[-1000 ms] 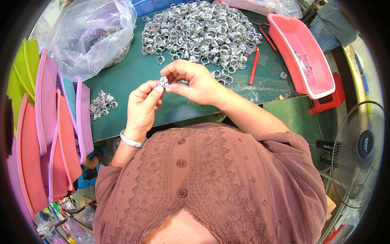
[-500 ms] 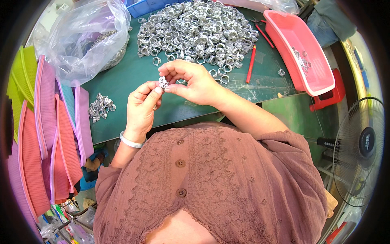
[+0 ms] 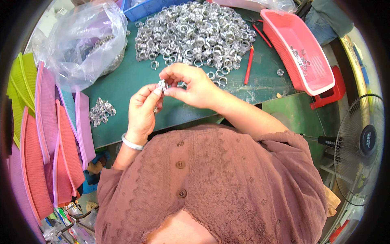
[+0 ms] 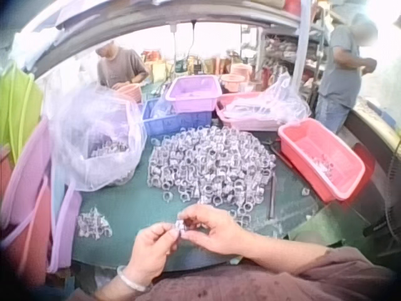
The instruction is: The person picks up small metal components by hand and applies a substance to them using a thin brush.
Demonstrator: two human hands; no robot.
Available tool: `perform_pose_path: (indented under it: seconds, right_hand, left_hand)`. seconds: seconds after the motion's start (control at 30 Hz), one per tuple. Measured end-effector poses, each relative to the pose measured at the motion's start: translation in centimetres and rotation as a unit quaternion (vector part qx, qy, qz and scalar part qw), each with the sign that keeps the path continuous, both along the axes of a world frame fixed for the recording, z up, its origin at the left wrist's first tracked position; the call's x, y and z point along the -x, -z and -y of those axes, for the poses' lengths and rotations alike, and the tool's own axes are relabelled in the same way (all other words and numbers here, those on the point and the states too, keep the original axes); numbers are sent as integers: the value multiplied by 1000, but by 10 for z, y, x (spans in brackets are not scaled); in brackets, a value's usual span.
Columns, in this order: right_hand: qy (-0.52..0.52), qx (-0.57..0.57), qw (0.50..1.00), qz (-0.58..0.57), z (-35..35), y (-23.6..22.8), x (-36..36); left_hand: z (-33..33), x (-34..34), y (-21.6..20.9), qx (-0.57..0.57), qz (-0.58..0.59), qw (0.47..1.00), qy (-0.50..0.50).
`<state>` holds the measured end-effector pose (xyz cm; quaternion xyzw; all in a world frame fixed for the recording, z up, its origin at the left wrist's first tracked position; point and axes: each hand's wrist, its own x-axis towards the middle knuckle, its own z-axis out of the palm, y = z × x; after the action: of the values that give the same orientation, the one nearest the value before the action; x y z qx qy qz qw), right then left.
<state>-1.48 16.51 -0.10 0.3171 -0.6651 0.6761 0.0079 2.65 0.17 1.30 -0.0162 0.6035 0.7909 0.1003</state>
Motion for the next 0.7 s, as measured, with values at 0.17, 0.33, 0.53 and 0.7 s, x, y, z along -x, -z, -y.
perform_pose_path:
  seconds: [0.17, 0.33, 0.53, 0.7]
  right_hand:
    - [0, -65, 995, 73, -9, -2, 6]
    - [-30, 10, 970, 240, -33, -30, 56]
    - [161, -156, 970, 96, -47, -97, 228]
    - [190, -33, 970, 147, -29, -157, 239]
  left_hand:
    - [3, 6, 1, -59, 75, 995, 9]
    - [21, 13, 11, -144, 147, 979, -1]
    - [47, 3, 25, -251, 190, 948, -48]
    - [67, -22, 25, -283, 132, 949, -41]
